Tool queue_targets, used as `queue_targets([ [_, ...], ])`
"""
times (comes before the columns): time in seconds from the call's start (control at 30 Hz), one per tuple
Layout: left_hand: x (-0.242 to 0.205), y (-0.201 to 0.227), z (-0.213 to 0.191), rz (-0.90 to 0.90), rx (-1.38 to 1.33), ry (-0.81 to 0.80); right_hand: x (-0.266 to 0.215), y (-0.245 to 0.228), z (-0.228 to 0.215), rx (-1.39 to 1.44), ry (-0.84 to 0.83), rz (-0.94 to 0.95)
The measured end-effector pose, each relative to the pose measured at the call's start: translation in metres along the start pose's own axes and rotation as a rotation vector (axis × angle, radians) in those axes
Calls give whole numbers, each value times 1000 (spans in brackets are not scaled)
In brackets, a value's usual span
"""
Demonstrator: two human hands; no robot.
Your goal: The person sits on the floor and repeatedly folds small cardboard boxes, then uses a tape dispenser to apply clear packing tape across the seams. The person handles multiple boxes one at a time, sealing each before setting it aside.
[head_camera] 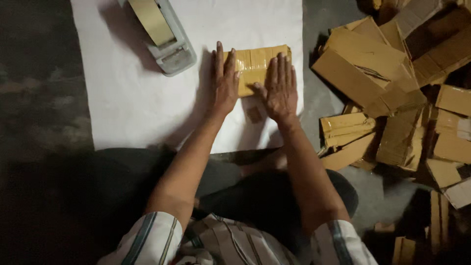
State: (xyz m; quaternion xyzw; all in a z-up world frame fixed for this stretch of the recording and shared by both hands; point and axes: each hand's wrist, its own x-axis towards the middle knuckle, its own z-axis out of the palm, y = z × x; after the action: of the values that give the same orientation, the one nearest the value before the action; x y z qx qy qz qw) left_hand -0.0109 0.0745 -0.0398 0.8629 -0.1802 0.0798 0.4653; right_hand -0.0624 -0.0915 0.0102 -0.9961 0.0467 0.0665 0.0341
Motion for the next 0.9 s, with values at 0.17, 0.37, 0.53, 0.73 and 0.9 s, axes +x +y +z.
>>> queue_targets([
  [0.17, -5, 6, -4, -180, -117, 6, 6, 13, 10, 171, 361, 79],
  [0.37, -2, 0, -5, -148, -69, -18, 17, 7, 17, 635, 381, 229],
  [0.53, -3, -1, -5, -125, -78, -53, 14, 34, 10, 877, 317, 228],
  [0.73, 2, -19, -9, -157, -241, 50, 12, 65, 17, 1569, 257, 201],
  [0.9, -8, -28, -2, -125, -101, 28, 11, 40, 31, 1392, 193, 153],
])
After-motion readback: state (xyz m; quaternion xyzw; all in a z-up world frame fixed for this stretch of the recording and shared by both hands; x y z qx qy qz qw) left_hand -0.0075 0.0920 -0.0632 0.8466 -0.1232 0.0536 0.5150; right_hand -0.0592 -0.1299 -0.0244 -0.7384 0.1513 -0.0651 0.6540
